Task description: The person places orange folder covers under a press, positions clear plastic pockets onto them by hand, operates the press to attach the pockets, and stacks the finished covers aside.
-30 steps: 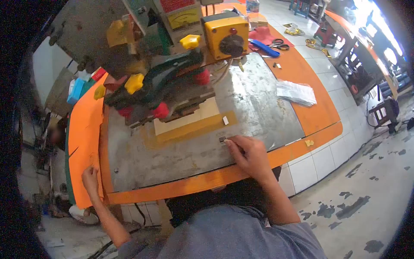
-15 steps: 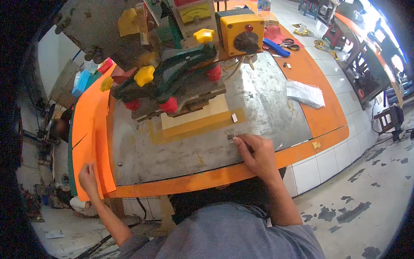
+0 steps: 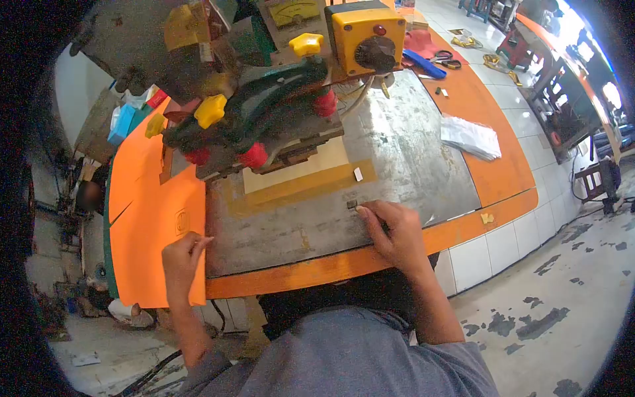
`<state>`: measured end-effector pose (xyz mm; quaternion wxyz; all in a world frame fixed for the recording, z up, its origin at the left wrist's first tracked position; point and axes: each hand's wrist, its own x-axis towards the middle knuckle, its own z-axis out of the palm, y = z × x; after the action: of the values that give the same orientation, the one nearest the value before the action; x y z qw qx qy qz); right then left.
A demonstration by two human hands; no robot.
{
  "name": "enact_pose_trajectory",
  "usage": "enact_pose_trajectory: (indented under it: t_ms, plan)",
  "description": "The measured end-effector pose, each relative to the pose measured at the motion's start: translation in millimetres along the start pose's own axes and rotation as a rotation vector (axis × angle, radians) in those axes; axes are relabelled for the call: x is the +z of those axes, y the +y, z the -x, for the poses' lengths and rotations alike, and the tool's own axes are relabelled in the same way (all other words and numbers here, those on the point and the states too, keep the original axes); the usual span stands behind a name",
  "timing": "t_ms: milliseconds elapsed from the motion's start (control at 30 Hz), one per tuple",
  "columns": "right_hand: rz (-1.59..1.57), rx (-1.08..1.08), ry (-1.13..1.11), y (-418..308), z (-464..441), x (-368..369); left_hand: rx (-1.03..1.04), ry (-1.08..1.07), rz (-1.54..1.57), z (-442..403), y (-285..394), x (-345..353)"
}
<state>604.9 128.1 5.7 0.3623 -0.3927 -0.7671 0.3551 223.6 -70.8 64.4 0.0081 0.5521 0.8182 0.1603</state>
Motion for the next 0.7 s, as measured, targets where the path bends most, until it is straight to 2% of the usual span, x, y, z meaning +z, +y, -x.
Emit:
enact_pose_trajectory:
  t_ms: [100, 233, 267, 333, 433, 500, 633, 700]
  plan:
    - [0.001, 0.022, -0.011, 3, 0, -1, 0.111, -0.01, -0.006, -3, 17, 18]
    - [0.003, 0.037, -0.018, 4, 0, -2, 0.114, -0.227, 0.169, -3, 43, 24]
    - [0.0, 0.025, -0.014, 4, 0, -2, 0.052, -0.319, 0.373, -3, 43, 23]
    - [-0.005, 0.022, -0.01, 5, 2, -3, -0.013, -0.419, 0.574, -2, 37, 21]
    - [-0.024, 0.042, -0.025, 4, 1, -4, -0.009, -0.273, 0.598, -2, 20, 12]
    - [-0.037, 0.038, -0.02, 4, 0, -3, -0.064, -0.113, 0.258, 1, 12, 5]
    - [-0.035, 0.026, -0.005, 3, -1, -1, -0.051, -0.033, 0.142, 16, -28, 29]
    - [-0.046, 0.047, -0.02, -1, -2, -2, 0.02, -0.035, 0.099, 19, -42, 42]
